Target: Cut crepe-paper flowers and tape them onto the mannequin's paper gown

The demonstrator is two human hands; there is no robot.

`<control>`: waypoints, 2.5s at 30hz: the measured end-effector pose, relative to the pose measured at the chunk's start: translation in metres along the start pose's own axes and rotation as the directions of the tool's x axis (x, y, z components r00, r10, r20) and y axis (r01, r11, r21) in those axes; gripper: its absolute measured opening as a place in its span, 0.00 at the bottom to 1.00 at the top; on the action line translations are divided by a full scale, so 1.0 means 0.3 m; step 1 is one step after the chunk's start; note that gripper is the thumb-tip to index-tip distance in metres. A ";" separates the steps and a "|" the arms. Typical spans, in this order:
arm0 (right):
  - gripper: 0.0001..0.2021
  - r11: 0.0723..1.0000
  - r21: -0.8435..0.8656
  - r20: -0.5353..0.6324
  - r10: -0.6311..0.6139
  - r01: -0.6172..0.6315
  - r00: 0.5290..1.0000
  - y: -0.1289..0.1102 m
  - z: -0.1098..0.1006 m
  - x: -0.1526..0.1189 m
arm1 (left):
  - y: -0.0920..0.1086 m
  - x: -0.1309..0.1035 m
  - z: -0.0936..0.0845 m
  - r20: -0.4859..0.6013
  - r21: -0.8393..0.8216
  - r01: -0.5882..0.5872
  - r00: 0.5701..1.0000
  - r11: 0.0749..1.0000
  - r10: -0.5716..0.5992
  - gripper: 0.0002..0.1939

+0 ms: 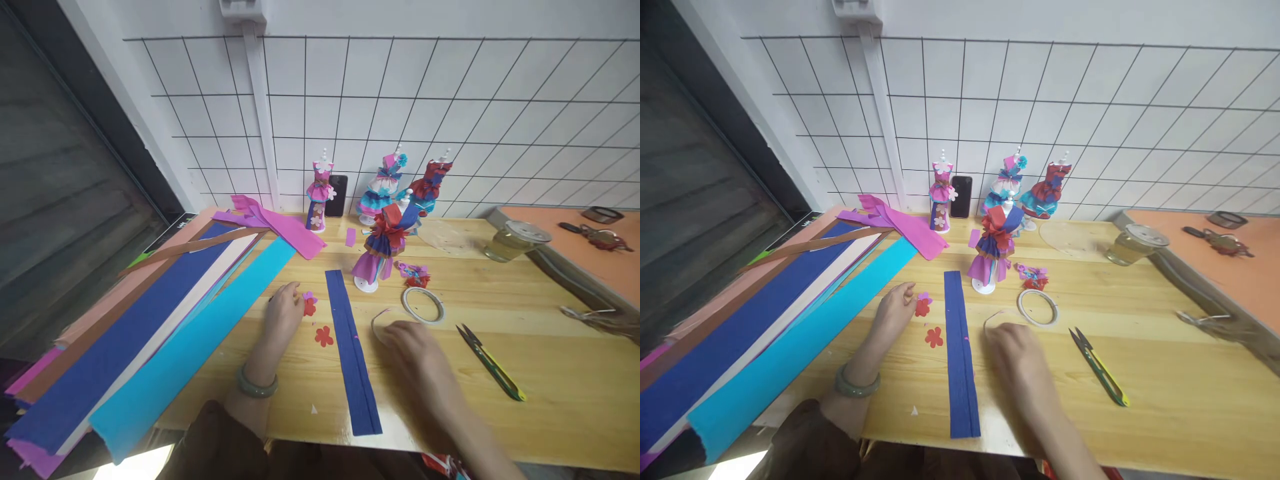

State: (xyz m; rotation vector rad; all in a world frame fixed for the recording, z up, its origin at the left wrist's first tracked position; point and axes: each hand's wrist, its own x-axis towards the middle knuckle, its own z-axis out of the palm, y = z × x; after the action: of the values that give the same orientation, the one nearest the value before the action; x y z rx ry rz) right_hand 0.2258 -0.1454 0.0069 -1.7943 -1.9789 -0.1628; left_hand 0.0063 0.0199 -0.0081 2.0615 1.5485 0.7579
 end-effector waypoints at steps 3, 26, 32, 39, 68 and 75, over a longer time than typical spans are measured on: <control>0.09 0.979 0.045 0.110 -0.205 0.201 0.973 -0.165 0.051 0.080 | 0.008 -0.006 0.000 -0.041 0.043 -0.046 0.998 0.998 0.048 0.17; 0.14 0.172 0.796 0.571 0.104 -0.580 0.815 -0.025 0.082 0.248 | 0.132 -0.067 0.006 0.578 -0.760 0.457 0.800 0.462 0.161 0.28; 0.16 0.137 0.817 0.554 0.083 -0.560 0.828 -0.022 0.117 0.238 | 0.125 -0.074 0.034 0.508 -0.769 0.350 0.843 0.534 0.179 0.24; 0.20 0.122 0.839 0.507 0.179 -0.531 0.843 -0.023 0.122 0.238 | 0.118 -0.069 0.034 0.445 -0.767 0.260 0.874 0.587 0.195 0.26; 0.18 0.186 0.968 0.052 0.502 -0.166 0.863 0.086 0.106 0.295 | 0.114 -0.072 0.057 0.313 -0.743 0.075 0.917 0.666 0.246 0.27; 0.19 0.132 0.984 0.021 0.573 -0.118 0.819 0.139 0.134 0.310 | 0.142 -0.054 0.087 0.263 -0.712 0.054 0.945 0.700 0.195 0.22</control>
State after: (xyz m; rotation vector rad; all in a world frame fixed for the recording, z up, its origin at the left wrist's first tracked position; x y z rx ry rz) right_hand 0.2518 -0.0392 0.0004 -1.0926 -0.8055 0.7369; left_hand 0.0507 -0.0080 -0.0027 1.5431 0.7934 0.8297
